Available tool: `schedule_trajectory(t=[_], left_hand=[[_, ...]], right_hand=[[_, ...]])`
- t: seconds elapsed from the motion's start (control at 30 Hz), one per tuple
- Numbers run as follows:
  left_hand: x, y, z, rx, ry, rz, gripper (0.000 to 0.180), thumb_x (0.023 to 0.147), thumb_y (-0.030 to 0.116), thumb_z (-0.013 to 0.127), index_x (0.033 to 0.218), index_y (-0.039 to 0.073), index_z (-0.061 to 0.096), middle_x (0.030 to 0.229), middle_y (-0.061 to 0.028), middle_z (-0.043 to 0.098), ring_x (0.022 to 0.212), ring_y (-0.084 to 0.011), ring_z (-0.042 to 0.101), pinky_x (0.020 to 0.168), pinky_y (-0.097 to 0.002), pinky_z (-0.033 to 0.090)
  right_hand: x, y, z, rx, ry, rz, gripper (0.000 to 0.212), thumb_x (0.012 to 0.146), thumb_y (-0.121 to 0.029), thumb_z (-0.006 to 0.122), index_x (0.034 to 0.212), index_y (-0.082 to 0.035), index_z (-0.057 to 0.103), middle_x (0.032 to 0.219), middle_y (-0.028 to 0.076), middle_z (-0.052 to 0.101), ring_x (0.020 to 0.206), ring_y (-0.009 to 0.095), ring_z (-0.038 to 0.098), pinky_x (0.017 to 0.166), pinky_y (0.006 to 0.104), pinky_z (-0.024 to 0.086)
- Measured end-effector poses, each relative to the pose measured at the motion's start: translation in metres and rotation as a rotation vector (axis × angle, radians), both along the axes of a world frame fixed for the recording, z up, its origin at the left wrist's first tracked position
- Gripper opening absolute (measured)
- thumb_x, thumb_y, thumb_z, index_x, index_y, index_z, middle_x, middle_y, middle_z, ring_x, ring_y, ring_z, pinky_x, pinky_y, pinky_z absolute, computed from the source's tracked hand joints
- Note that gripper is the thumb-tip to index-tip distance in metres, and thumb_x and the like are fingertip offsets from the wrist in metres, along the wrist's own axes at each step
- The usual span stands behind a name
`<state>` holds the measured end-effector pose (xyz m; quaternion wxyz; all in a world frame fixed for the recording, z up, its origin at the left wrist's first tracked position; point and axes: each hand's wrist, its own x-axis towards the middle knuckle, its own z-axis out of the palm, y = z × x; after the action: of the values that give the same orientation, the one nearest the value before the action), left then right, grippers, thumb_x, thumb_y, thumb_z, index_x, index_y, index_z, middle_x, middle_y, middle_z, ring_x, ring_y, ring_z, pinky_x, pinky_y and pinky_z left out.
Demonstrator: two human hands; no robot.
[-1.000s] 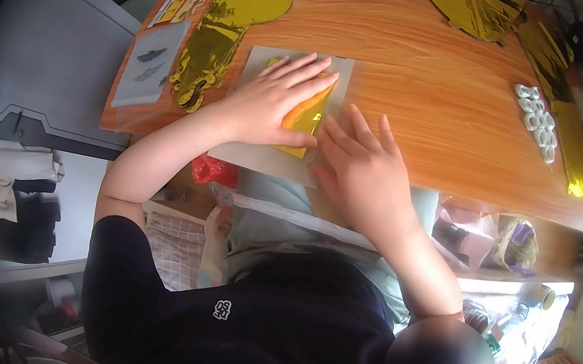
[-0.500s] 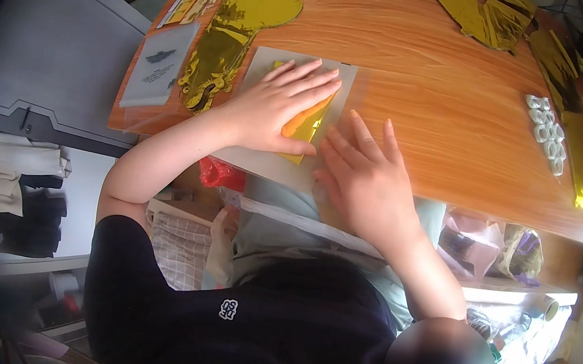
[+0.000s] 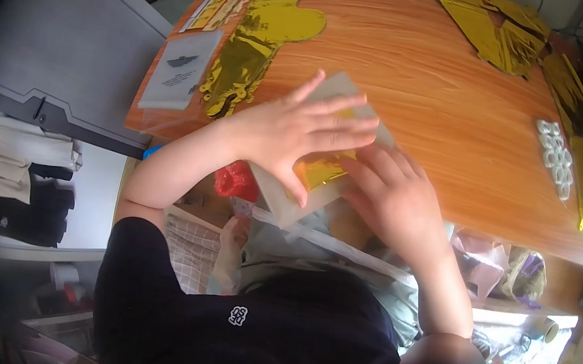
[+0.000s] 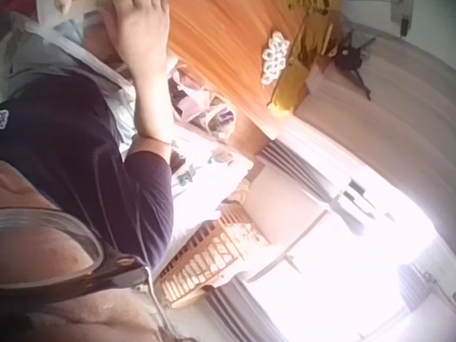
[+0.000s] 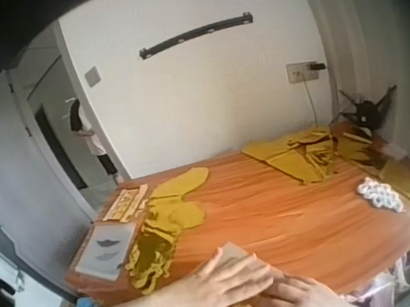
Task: The person folds gold foil decorations by hand and places them into cardboard-backed plastic packaging sleeves.
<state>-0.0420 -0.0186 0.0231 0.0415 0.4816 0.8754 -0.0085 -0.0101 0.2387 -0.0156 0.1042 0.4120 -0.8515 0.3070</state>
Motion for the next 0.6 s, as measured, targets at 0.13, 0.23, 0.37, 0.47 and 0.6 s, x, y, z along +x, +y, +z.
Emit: schedule_trajectory(t=[0.13,0.23,0.37,0.47,0.6], left_hand=[[0.040,-0.002,0.025,0.260,0.188,0.243,0.109,0.066,0.060,0.087,0.159,0.026,0.041,0.168,-0.0083,0.031,0.157,-0.0322,0.022,0.124,-0.0662,0.015],[0.086,-0.011,0.009,0.794,-0.147,0.064,0.042,0.082,0.044,0.085,0.105,0.011,0.075,0.106,-0.0016,0.075,0.095,-0.0242,0.071,0.081,-0.0391,0.051],[0.125,-0.014,-0.031,0.653,-1.224,-0.137,0.030,0.095,0.038,0.076,0.098,0.008,0.074,0.089,-0.0034,0.071,0.081,-0.0196,0.069,0.074,-0.0356,0.052],[0.138,0.002,-0.076,0.544,-1.345,0.019,0.034,0.098,0.035,0.072,0.111,0.004,0.070,0.099,-0.0090,0.070,0.089,-0.0221,0.070,0.082,-0.0362,0.054],[0.137,0.009,-0.120,0.936,-1.261,0.444,0.048,0.101,0.034,0.069,0.136,0.002,0.060,0.120,-0.0095,0.068,0.112,-0.0196,0.064,0.100,-0.0366,0.049]], right_hand=[[0.003,0.010,0.000,0.080,0.043,-0.037,0.044,0.075,-0.020,0.084,0.116,-0.011,0.073,0.118,0.008,0.069,0.118,0.031,0.063,0.106,0.0485,0.048],[0.010,0.015,0.015,0.153,-0.100,-0.055,0.042,0.073,-0.022,0.085,0.112,-0.010,0.073,0.121,0.008,0.069,0.117,0.031,0.064,0.108,0.0487,0.047],[0.010,0.011,0.018,0.234,-0.135,-0.050,0.043,0.071,-0.023,0.087,0.109,-0.010,0.072,0.126,0.008,0.069,0.121,0.031,0.063,0.111,0.0491,0.046],[0.008,0.003,0.011,0.183,0.002,0.014,0.045,0.070,-0.023,0.087,0.110,-0.011,0.070,0.131,0.008,0.068,0.127,0.031,0.062,0.111,0.0500,0.046],[0.015,-0.004,0.013,0.169,-0.038,0.056,0.049,0.073,-0.025,0.086,0.117,-0.011,0.069,0.135,0.008,0.066,0.130,0.029,0.061,0.110,0.0507,0.048]])
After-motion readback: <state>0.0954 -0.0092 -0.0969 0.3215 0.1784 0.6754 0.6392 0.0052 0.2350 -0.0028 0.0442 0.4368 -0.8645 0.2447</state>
